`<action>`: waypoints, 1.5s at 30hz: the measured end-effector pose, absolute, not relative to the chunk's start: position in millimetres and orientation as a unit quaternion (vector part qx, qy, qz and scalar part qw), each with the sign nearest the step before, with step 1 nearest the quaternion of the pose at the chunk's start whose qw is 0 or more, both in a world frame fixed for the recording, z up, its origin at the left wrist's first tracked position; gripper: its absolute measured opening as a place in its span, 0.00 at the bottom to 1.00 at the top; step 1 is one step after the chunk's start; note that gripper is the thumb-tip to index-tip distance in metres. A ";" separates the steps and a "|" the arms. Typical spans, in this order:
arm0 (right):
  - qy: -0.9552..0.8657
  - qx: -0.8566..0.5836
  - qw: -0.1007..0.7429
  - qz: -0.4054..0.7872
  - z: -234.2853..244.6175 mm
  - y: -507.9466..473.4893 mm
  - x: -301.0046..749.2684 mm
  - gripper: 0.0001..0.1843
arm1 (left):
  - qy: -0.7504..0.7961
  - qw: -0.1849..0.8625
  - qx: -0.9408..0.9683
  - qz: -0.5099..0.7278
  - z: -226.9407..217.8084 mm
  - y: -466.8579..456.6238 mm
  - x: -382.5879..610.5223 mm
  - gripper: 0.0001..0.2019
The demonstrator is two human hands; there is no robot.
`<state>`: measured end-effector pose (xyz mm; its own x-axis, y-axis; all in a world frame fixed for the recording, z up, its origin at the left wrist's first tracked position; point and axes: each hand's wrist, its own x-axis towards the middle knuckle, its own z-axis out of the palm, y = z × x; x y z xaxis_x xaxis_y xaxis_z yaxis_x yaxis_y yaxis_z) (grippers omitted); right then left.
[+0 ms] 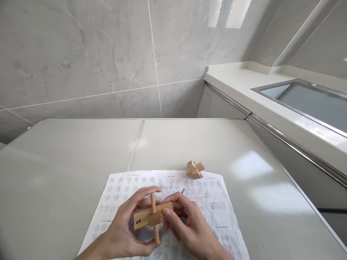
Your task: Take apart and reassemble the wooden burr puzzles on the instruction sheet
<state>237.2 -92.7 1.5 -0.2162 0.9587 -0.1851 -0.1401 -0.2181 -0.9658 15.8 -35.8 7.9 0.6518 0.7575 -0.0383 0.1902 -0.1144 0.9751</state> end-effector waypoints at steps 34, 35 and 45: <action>-0.725 -0.442 0.398 0.347 -19.3 -100.5 226.2 0.10 | 0.316 0.703 0.597 0.221 -2.6 -37.4 10.0 0.63; -0.726 -0.439 0.398 0.350 -20.4 -101.2 225.6 0.10 | 0.311 0.711 0.593 0.217 -3.0 -37.4 11.3 0.61; -0.717 -0.442 0.397 0.366 -26.9 -106.0 225.0 0.11 | 0.249 0.691 0.631 0.250 -3.5 -29.9 19.9 0.43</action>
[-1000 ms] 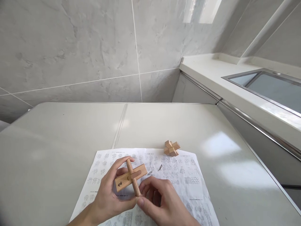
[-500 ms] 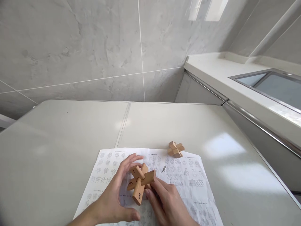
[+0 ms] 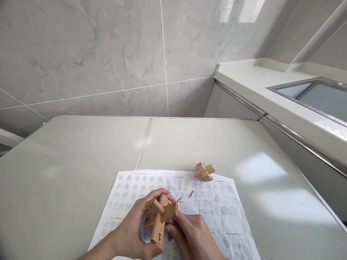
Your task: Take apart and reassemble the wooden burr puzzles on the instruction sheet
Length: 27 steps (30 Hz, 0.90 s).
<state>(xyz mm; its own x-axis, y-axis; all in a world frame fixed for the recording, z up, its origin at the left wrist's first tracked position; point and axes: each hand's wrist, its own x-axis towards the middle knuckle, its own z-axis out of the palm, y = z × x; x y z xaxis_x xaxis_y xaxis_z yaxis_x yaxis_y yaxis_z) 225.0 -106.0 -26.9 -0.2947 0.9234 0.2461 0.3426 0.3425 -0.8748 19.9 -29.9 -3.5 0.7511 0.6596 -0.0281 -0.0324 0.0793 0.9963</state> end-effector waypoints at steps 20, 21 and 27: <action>-0.467 -0.398 0.314 0.725 11.3 -100.3 232.7 0.29 | 0.231 0.738 0.584 0.247 -4.1 -27.0 5.2 0.66; -0.461 -0.393 0.307 0.734 11.0 -101.7 233.0 0.29 | 0.220 0.745 0.580 0.246 -3.4 -26.3 5.1 0.66; -0.432 -0.382 0.282 0.766 11.6 -106.2 230.9 0.31 | 0.169 0.777 0.570 0.207 -2.0 -21.5 6.6 0.66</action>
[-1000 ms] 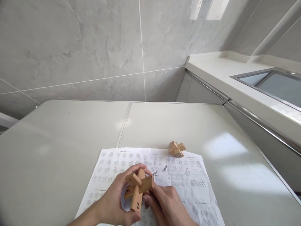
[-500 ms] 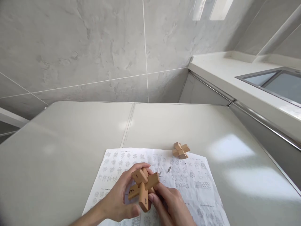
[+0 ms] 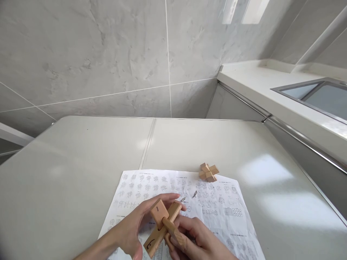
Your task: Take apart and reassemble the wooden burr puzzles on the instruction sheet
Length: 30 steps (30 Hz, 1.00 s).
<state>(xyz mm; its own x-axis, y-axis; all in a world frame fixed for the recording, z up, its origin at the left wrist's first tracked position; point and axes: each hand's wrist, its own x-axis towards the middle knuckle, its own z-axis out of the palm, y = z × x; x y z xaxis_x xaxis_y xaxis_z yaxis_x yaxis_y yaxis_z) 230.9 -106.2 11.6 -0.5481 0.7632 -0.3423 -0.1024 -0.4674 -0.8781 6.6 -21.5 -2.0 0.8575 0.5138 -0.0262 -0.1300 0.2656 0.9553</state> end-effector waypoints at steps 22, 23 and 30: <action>-0.412 -0.408 0.274 0.767 17.2 -105.6 229.0 0.37 | 0.180 0.741 0.613 0.207 -4.1 -22.9 11.0 0.56; -0.406 -0.404 0.279 0.771 15.4 -106.5 229.8 0.37 | 0.179 0.740 0.613 0.210 -5.3 -23.5 10.9 0.57; -0.395 -0.350 0.307 0.792 7.9 -108.9 233.7 0.27 | 0.169 0.744 0.607 0.222 -8.7 -24.0 12.7 0.60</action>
